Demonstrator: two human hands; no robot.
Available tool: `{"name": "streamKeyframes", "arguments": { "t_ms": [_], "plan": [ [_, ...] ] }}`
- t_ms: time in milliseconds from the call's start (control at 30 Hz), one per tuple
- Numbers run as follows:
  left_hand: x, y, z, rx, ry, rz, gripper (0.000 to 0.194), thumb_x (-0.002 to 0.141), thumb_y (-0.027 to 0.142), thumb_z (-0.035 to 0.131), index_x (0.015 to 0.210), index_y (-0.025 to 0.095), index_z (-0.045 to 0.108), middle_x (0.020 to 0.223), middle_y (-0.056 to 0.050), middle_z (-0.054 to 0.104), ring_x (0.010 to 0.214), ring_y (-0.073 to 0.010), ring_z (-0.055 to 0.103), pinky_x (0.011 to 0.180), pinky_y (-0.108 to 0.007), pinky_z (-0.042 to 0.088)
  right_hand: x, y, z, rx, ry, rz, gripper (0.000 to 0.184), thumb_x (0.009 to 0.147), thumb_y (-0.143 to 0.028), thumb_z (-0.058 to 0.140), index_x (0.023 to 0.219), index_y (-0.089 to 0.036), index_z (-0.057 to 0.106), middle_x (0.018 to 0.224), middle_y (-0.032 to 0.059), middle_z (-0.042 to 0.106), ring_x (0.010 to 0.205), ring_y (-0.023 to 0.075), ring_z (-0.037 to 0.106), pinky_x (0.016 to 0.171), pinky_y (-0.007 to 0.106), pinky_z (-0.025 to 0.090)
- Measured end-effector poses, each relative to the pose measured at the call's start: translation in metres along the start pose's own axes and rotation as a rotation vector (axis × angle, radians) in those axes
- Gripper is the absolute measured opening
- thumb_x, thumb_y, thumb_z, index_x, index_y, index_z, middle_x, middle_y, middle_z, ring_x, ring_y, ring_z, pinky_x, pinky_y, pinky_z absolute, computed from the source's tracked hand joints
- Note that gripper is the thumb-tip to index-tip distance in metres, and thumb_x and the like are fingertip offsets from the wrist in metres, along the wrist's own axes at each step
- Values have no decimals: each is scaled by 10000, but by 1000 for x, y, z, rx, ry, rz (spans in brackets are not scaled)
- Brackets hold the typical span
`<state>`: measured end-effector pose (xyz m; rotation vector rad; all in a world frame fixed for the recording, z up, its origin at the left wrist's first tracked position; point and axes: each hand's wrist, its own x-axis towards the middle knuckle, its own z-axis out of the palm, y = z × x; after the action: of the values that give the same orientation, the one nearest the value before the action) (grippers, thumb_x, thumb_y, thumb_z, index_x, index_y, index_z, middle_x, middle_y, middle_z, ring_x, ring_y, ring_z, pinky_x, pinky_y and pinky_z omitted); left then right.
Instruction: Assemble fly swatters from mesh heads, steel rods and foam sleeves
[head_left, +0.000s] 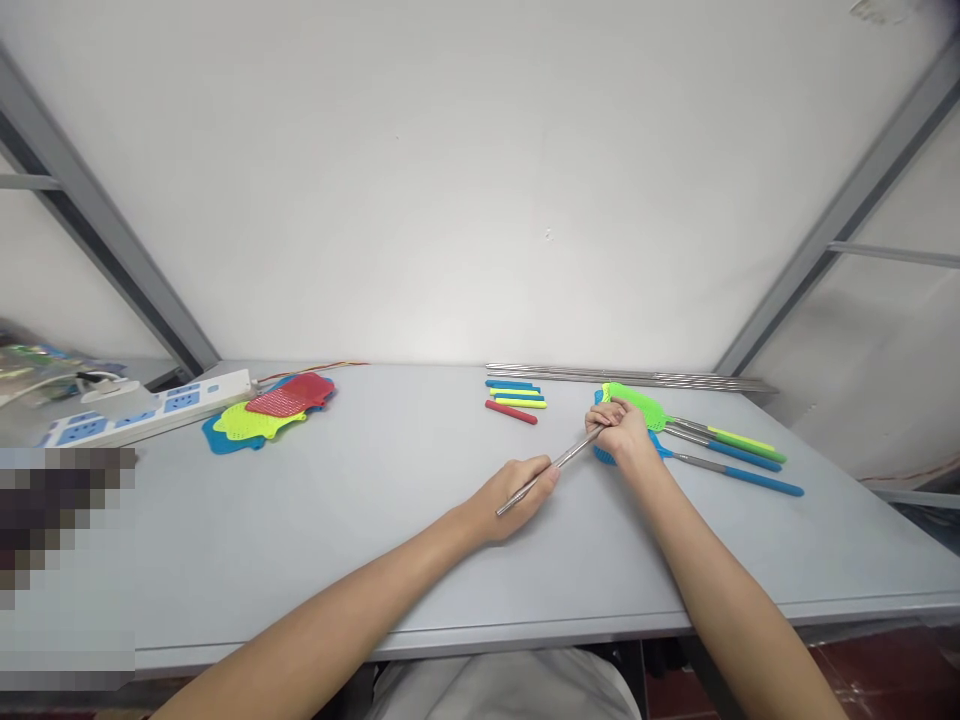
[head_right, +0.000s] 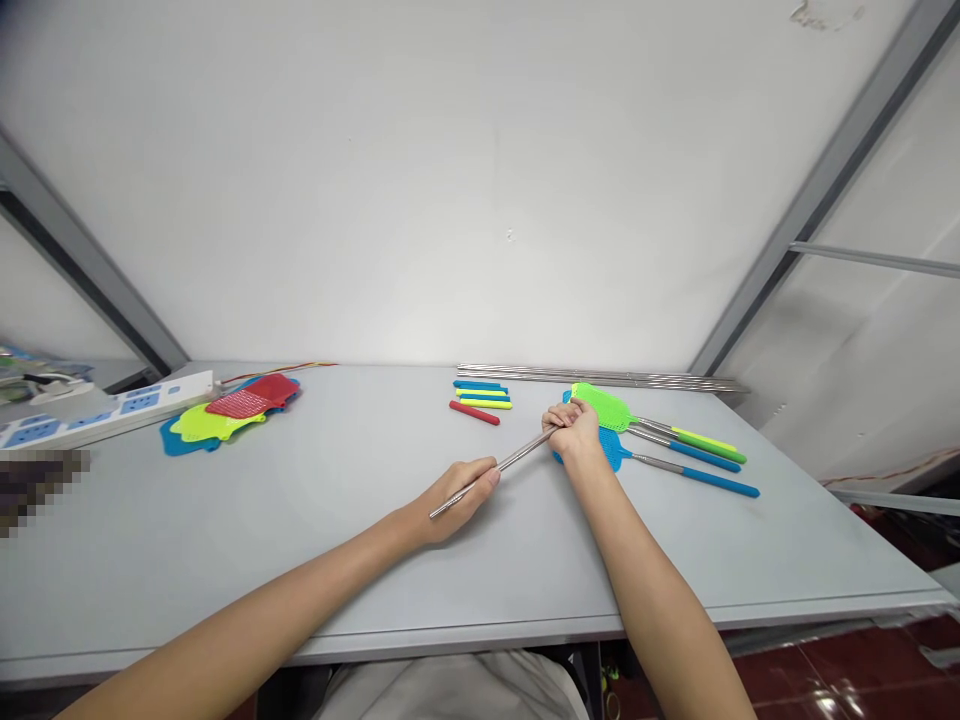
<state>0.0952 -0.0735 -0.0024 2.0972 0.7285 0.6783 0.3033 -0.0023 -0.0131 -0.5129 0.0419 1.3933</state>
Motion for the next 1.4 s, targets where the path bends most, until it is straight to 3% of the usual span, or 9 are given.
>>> {"name": "streamKeyframes", "arguments": {
  "t_ms": [400, 700, 833, 1000, 1167, 1267, 1400],
  "plan": [
    [2, 0, 3, 39, 86, -26, 325, 838, 384, 273, 574, 194, 273, 514, 62, 280, 454, -83, 260, 455, -230, 235, -3, 9, 0, -50, 72, 54, 265, 821, -267, 447, 1056, -148, 484, 1031, 69, 523, 841, 163, 540, 696, 349, 466],
    [2, 5, 2, 28, 52, -51, 330, 847, 377, 245, 571, 197, 267, 511, 56, 301, 459, -96, 281, 458, -236, 233, -4, 7, 3, -68, 78, 49, 264, 821, -271, 448, 1051, -147, 486, 1022, 67, 526, 831, 160, 543, 688, 344, 468],
    [1, 7, 2, -10, 44, -58, 289, 843, 370, 269, 623, 200, 347, 516, 57, 327, 464, -102, 299, 464, -237, 241, -3, 8, 2, -85, 70, 52, 252, 822, -268, 447, 1035, -143, 493, 991, 62, 537, 795, 148, 549, 659, 323, 475],
    [-1, 10, 0, -106, 61, -58, 252, 832, 368, 315, 845, 202, 504, 543, 50, 401, 490, -111, 344, 492, -237, 271, -2, 7, 1, -111, 56, 54, 245, 823, -269, 445, 1027, -144, 497, 980, 59, 540, 781, 142, 550, 648, 314, 477],
    [2, 8, 2, -316, 115, -59, 343, 821, 358, 360, 1098, 212, 499, 814, -17, 573, 701, -140, 479, 630, -255, 360, -2, 6, 2, -130, 48, 46, 238, 823, -265, 445, 1019, -140, 499, 958, 55, 544, 758, 135, 552, 628, 302, 479],
    [7, 4, 5, -509, 116, -83, 400, 831, 367, 345, 1181, 203, 444, 1067, -81, 551, 862, -177, 513, 650, -269, 405, -3, 5, 3, -123, 54, 35, 243, 823, -265, 445, 1027, -143, 497, 977, 59, 540, 777, 141, 551, 645, 312, 477],
    [10, 0, 9, -751, 113, -131, 420, 832, 371, 369, 1217, 207, 399, 1173, -112, 506, 994, -207, 501, 746, -315, 414, -6, 3, 7, -105, 65, 14, 253, 822, -268, 446, 1039, -147, 492, 1003, 64, 533, 807, 151, 547, 670, 329, 473]
  ]
}}
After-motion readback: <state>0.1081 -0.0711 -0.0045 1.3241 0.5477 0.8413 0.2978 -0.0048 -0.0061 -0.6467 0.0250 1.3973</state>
